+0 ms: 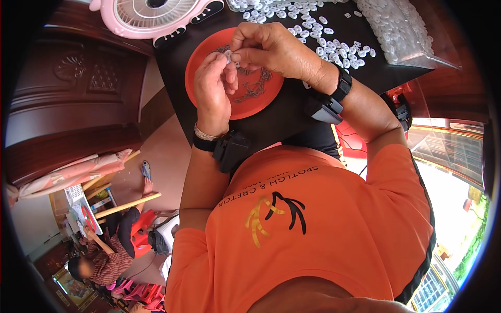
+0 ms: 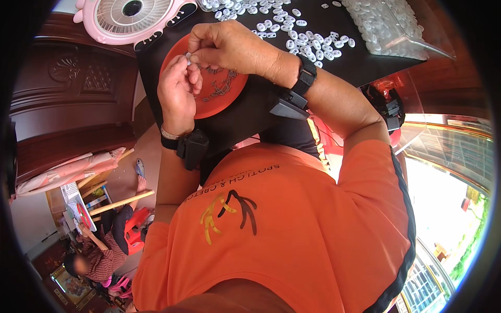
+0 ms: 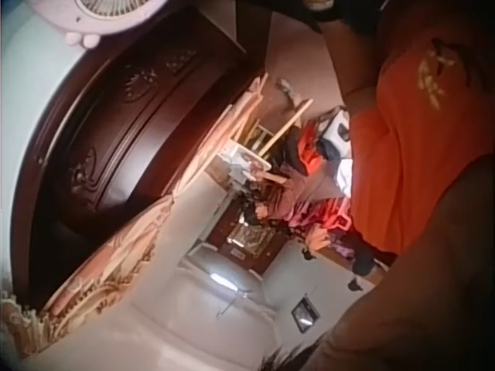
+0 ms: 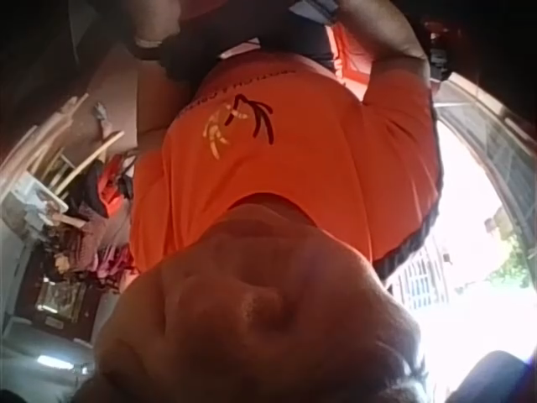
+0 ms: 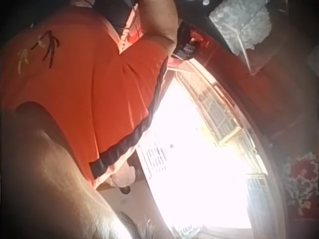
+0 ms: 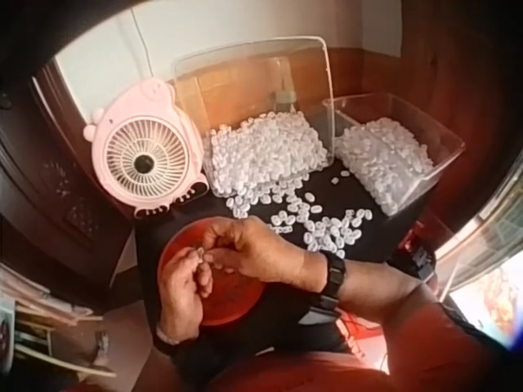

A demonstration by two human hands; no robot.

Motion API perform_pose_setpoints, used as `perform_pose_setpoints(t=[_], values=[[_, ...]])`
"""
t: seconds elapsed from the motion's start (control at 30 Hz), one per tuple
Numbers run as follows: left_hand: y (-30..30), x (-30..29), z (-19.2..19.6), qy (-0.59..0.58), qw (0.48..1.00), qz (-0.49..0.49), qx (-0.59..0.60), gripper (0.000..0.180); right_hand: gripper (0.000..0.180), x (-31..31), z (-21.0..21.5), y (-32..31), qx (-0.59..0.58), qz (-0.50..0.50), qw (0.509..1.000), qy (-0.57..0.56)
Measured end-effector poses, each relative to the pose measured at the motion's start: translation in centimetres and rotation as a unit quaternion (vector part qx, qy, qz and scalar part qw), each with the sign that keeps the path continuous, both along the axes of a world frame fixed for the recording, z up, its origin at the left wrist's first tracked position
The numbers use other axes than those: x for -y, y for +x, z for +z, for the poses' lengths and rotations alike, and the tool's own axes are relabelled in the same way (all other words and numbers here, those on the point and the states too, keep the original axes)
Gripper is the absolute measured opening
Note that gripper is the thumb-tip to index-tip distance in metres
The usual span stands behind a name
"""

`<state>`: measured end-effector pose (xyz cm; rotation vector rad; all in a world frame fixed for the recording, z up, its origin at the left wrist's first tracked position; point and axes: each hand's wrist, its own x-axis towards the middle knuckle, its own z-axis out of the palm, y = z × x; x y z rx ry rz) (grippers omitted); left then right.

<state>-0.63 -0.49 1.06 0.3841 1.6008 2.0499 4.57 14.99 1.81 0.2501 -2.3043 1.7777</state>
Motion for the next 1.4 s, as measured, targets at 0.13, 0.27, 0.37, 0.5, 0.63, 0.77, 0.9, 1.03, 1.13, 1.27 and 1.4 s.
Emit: perform_pose_setpoints(t=[0.13, 0.27, 0.37, 0.5, 0.63, 0.77, 0.9, 1.03, 1.13, 1.27, 1.4], values=[[-0.2, 0.2, -0.2, 0.001, 1.000, -0.005, -0.005, 0.022, 0.009, 0.1, 0.5, 0.2, 0.015, -0.003, 1.000, -0.012], [-0.1, 0.1, -0.3, -0.009, 1.000, -0.008, -0.006, 0.021, 0.009, 0.0, 0.1, 0.1, 0.009, -0.017, 1.000, 0.008], [-0.3, 0.2, -0.5, -0.009, 1.000, -0.015, -0.006, 0.020, 0.009, 0.2, -0.1, 0.0, -0.042, -0.036, 0.996, 0.065], [-0.2, 0.3, -0.7, -0.011, 0.999, -0.036, -0.021, 0.019, 0.010, 0.1, 0.2, 0.1, -0.104, -0.047, 0.978, 0.173], [-0.4, 0.6, -0.8, -0.009, 0.998, -0.069, -0.007, 0.019, 0.009, -0.3, 0.8, 0.4, -0.108, 0.019, 0.979, 0.172], [-0.5, 0.5, -0.5, 0.022, 0.994, -0.088, 0.066, 0.020, 0.008, -0.6, 0.8, 0.4, -0.017, 0.073, 0.993, 0.093], [-0.9, 0.5, -1.0, 0.066, 0.985, -0.109, 0.115, 0.019, 0.007, -0.3, 0.5, 0.3, 0.025, 0.083, 0.996, 0.027], [-0.9, 0.4, -1.0, 0.072, 0.989, -0.077, 0.107, 0.018, 0.008, -0.3, 0.4, 0.1, 0.018, 0.085, 0.996, -0.010], [-0.6, 0.4, -0.6, 0.053, 0.994, -0.066, 0.070, 0.018, 0.010, -0.3, 0.1, -0.1, 0.028, 0.082, 0.996, -0.035], [-1.0, 0.8, -0.6, 0.013, 0.994, -0.105, 0.024, 0.017, 0.013, -0.3, 0.3, -0.1, 0.059, 0.018, 0.998, 0.011], [-0.9, 0.4, -0.7, 0.056, 0.993, -0.070, 0.073, 0.018, 0.011, -0.4, -0.2, -0.2, 0.035, 0.008, 0.999, 0.025]])
